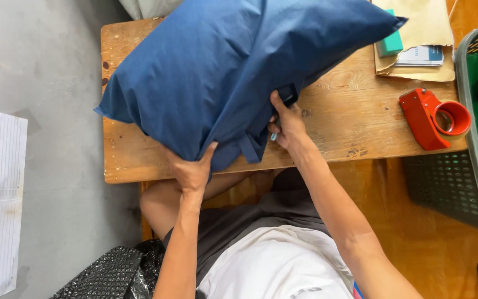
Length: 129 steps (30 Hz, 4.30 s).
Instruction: Cleaning a blue fabric tote bag using a lint roller to remove lint and debris.
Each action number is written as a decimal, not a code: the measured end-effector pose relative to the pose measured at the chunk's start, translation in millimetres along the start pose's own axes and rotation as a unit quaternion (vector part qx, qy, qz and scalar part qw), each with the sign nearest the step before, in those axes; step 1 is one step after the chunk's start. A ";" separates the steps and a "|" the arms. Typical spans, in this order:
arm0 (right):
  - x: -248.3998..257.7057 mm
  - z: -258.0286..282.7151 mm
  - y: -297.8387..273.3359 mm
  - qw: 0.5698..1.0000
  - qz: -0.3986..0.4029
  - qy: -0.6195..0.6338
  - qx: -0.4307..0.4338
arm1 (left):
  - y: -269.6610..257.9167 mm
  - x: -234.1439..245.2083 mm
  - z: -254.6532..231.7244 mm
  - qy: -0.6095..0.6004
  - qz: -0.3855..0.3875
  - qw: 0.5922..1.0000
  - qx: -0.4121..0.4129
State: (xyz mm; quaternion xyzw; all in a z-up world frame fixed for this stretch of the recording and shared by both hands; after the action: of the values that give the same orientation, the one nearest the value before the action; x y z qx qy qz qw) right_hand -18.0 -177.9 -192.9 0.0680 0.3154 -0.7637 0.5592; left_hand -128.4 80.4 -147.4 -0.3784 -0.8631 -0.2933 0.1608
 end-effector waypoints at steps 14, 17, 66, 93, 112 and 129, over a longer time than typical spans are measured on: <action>37.8 -23.3 -84.2 0.981 -0.012 -0.152 0.118 | -29.5 40.9 43.8 -0.167 0.107 0.964 0.177; 45.8 -19.9 -109.1 0.959 -0.015 -0.180 0.220 | -45.9 55.0 23.2 -0.251 0.071 0.922 0.286; 51.4 18.5 -85.1 0.887 0.079 -0.372 0.263 | 47.0 -37.6 -27.3 -0.538 -0.063 0.672 0.505; 7.7 73.0 -96.1 0.829 0.115 -0.343 0.426 | -37.0 9.5 62.2 -0.558 -0.030 0.750 0.354; 136.2 129.2 -2.5 0.798 -0.043 -0.503 0.328 | 73.2 73.8 45.5 -0.040 0.171 0.983 0.062; 71.5 154.2 21.1 0.679 -0.105 -0.443 0.576 | 147.9 -32.0 23.2 -0.095 0.090 0.991 0.037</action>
State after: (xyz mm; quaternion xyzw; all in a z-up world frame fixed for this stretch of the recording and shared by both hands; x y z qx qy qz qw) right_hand 13.2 -325.6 -112.0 -0.0029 -0.4663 -0.7890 0.4001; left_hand 2.0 157.2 -124.5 -0.4740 -0.8475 -0.2079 0.1177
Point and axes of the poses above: each hand's wrist, its own y-axis towards the middle knuckle, its own x-axis out of the back of the hand, z = x × y, the point moved 5 cm from there along y, towards the middle knuckle, and after that the axes turned 4 degrees about x, right-handed, at the moved point
